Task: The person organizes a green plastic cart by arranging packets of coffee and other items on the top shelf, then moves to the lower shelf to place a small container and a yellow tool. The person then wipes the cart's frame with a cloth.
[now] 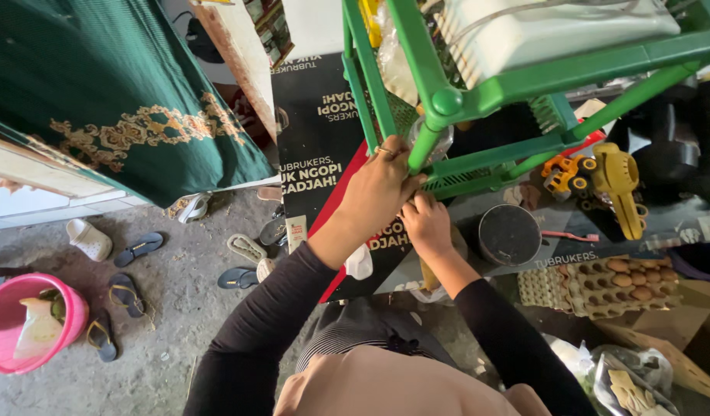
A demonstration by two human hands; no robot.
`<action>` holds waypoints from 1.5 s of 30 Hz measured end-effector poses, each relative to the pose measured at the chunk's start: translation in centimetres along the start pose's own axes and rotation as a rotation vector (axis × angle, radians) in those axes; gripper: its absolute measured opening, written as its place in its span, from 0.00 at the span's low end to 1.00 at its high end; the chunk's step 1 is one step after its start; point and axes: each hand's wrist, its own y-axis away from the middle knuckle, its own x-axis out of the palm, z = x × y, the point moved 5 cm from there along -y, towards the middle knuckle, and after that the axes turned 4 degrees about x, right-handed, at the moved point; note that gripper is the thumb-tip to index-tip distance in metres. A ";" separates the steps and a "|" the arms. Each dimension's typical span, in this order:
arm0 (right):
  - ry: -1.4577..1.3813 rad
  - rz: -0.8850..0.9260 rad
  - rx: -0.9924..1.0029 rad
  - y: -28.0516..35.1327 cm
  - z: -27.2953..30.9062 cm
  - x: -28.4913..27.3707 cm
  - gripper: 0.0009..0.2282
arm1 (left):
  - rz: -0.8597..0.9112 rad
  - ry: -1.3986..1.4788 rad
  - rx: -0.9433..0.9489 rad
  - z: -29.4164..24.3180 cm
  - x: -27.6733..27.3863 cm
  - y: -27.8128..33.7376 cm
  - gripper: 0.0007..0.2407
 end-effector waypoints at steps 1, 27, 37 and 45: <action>0.023 -0.004 0.026 0.3 0.2 0.1 0.07 | -0.004 0.002 0.008 -0.1 0.0 -0.1 0.13; -0.351 0.093 -0.060 -7.0 -5.2 3.4 0.28 | -0.008 0.013 0.007 -0.1 0.1 -0.1 0.14; -0.547 -0.466 0.345 0.4 -1.0 -7.4 0.09 | 0.070 0.005 0.023 -0.7 -0.9 -0.5 0.14; -0.249 -0.590 0.360 -4.3 -4.5 -16.5 0.15 | 0.161 -0.011 0.149 -0.2 -1.3 -0.7 0.21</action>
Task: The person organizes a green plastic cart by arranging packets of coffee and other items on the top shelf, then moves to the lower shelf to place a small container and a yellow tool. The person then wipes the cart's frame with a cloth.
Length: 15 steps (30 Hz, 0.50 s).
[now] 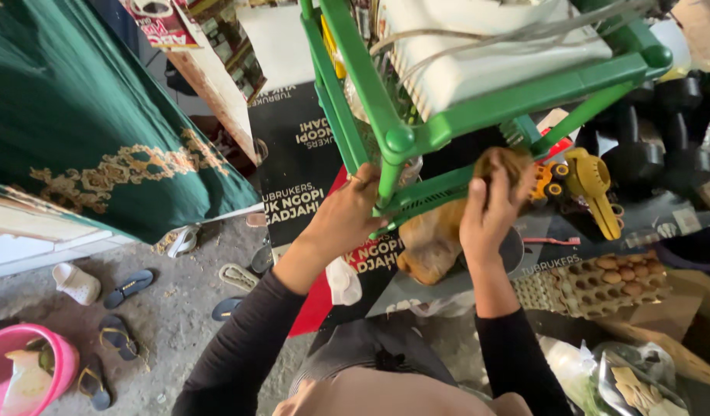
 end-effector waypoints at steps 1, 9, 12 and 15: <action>0.043 0.047 -0.038 -0.9 0.1 0.7 0.13 | -0.010 -0.020 0.017 0.1 -0.1 -0.2 0.23; -0.125 0.175 -0.040 3.3 5.3 3.9 0.11 | 0.047 -0.082 -0.013 0.7 1.0 0.4 0.23; -0.072 0.222 -0.071 4.1 6.8 4.8 0.11 | 0.035 -0.126 -0.005 0.7 0.9 0.4 0.22; -0.041 0.267 -0.097 4.1 6.5 4.8 0.12 | 0.026 -0.183 0.009 0.7 1.0 -0.1 0.23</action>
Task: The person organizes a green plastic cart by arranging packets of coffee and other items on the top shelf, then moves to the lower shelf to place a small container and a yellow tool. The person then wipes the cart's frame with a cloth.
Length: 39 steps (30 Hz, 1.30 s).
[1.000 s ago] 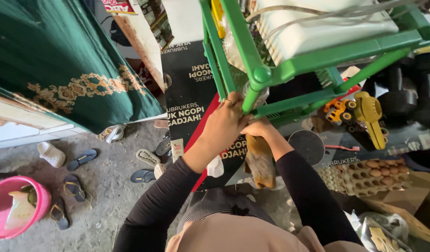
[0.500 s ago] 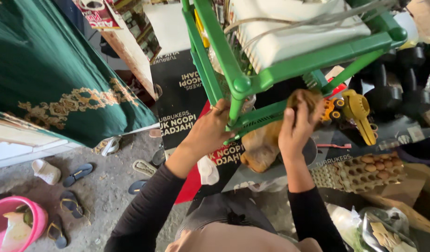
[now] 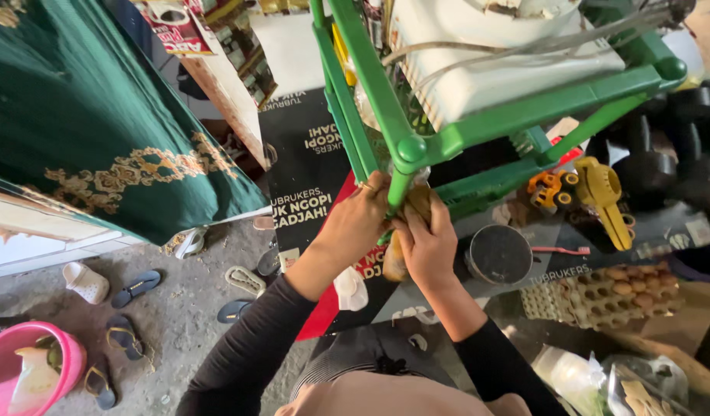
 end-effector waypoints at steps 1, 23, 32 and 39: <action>-0.001 0.019 0.000 0.5 -0.1 -0.1 0.13 | 0.001 -0.015 0.000 -0.2 0.1 0.3 0.23; -0.049 0.068 -0.089 3.3 0.6 -0.8 0.14 | -0.009 0.195 0.006 0.5 -0.5 0.5 0.22; -0.288 -0.064 -0.229 0.3 8.4 -8.0 0.06 | -0.203 0.793 0.090 -5.6 -7.3 7.4 0.30; -0.761 -0.034 -0.281 -3.4 12.1 -8.6 0.27 | -0.435 1.088 0.056 -6.7 -9.6 5.9 0.26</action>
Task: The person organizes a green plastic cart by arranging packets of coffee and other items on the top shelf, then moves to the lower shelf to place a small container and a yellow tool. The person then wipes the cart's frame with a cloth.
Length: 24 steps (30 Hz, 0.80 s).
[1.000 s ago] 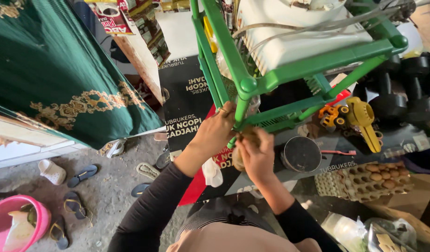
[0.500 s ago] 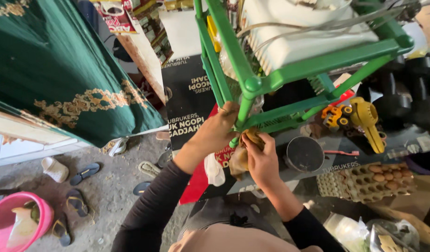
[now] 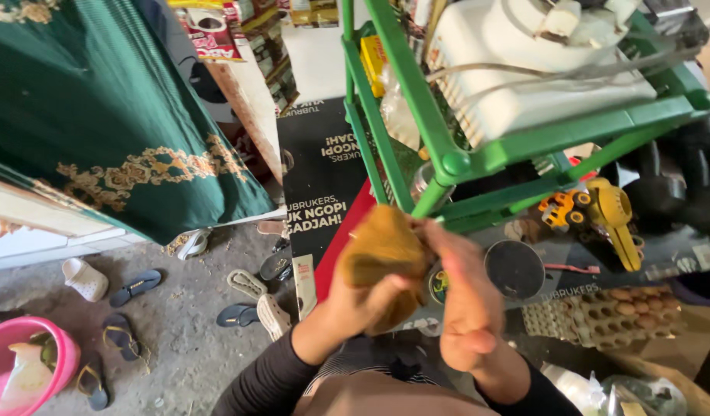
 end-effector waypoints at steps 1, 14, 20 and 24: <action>0.015 -0.079 -0.006 0.4 -0.3 -0.4 0.28 | -0.094 -0.009 0.041 -0.5 -1.2 -0.2 0.23; 0.780 -0.086 0.168 3.6 -12.1 -5.6 0.05 | -0.517 -0.983 0.252 11.2 -14.4 -11.6 0.27; 0.923 0.156 0.195 3.1 -15.1 -6.5 0.11 | -0.437 -0.971 -0.268 27.1 -17.1 -18.6 0.24; 0.740 0.170 0.396 4.3 -17.4 -6.8 0.05 | -0.263 -1.162 -0.305 33.9 -19.1 -24.2 0.16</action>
